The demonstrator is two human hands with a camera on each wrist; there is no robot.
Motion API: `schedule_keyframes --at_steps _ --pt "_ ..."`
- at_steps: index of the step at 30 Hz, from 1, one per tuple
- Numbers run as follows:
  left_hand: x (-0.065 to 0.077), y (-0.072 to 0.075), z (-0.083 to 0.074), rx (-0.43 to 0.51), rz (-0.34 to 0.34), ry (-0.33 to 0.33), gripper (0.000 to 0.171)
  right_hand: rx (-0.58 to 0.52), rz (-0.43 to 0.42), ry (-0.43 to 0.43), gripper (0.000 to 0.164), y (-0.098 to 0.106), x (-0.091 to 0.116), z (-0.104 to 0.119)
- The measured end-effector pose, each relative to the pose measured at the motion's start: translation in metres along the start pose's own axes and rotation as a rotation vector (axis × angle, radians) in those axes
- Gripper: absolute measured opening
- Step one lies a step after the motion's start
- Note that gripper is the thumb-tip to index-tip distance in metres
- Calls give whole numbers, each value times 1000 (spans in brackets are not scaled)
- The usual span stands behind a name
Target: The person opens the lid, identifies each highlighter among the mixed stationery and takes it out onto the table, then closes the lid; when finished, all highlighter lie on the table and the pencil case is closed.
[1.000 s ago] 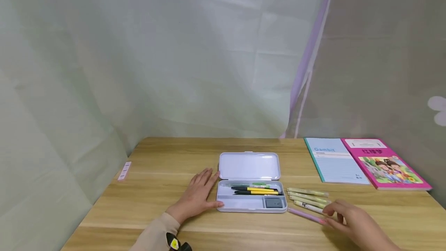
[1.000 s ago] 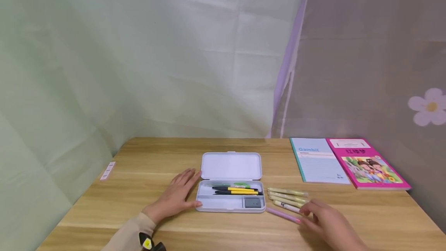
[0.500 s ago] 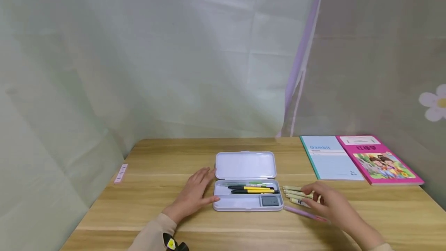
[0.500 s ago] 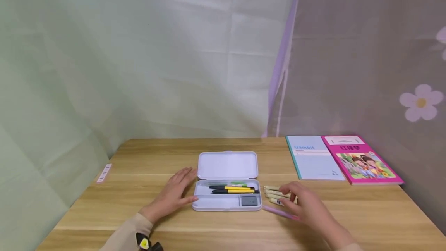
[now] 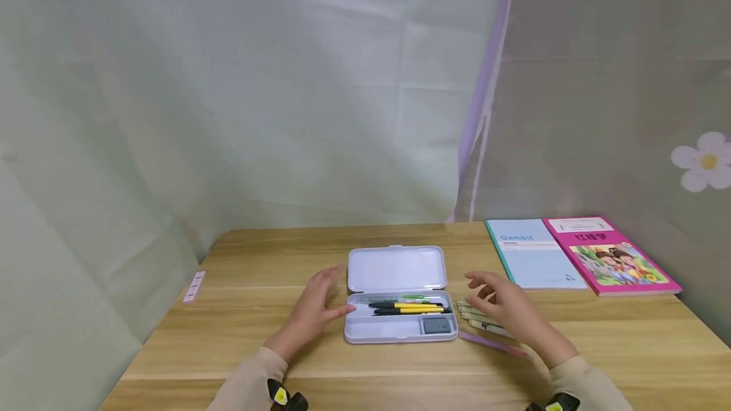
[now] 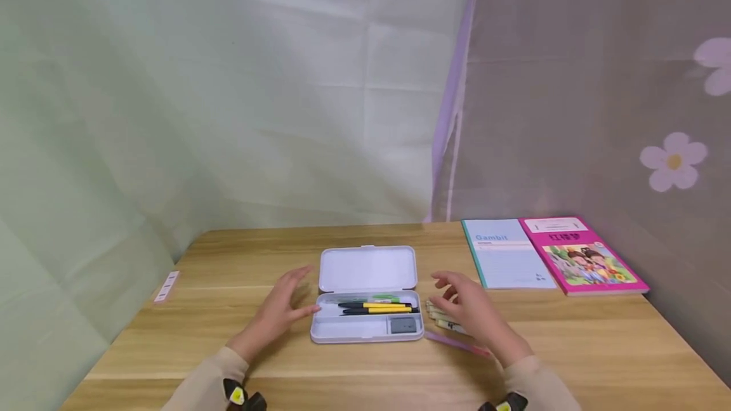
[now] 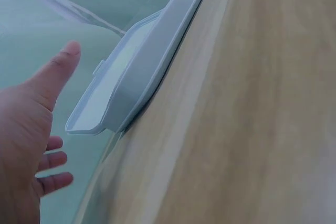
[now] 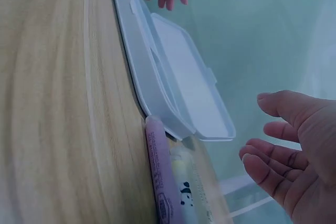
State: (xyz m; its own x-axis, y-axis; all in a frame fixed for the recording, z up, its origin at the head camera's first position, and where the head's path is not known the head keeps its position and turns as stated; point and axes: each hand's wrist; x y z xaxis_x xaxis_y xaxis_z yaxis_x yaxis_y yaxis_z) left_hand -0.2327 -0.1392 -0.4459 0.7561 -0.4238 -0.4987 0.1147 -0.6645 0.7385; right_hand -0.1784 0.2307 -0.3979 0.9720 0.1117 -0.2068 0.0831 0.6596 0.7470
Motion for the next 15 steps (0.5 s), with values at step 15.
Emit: schedule_keyframes --at_steps 15 --pt "-24 -14 5 278 -8 330 75 -8 76 -87 47 -18 -40 -3"
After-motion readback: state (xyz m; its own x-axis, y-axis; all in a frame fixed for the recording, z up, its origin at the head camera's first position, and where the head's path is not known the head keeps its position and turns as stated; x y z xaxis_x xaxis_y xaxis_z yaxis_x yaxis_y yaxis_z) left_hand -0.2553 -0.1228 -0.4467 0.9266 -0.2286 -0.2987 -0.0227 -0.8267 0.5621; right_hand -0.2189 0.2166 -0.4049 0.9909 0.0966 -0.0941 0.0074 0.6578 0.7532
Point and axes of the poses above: each hand's wrist, its own x-axis away from the middle knuckle, its own y-axis out of the back of the hand, z = x × y, and after that the axes turned 7 degrees about -y, right-handed
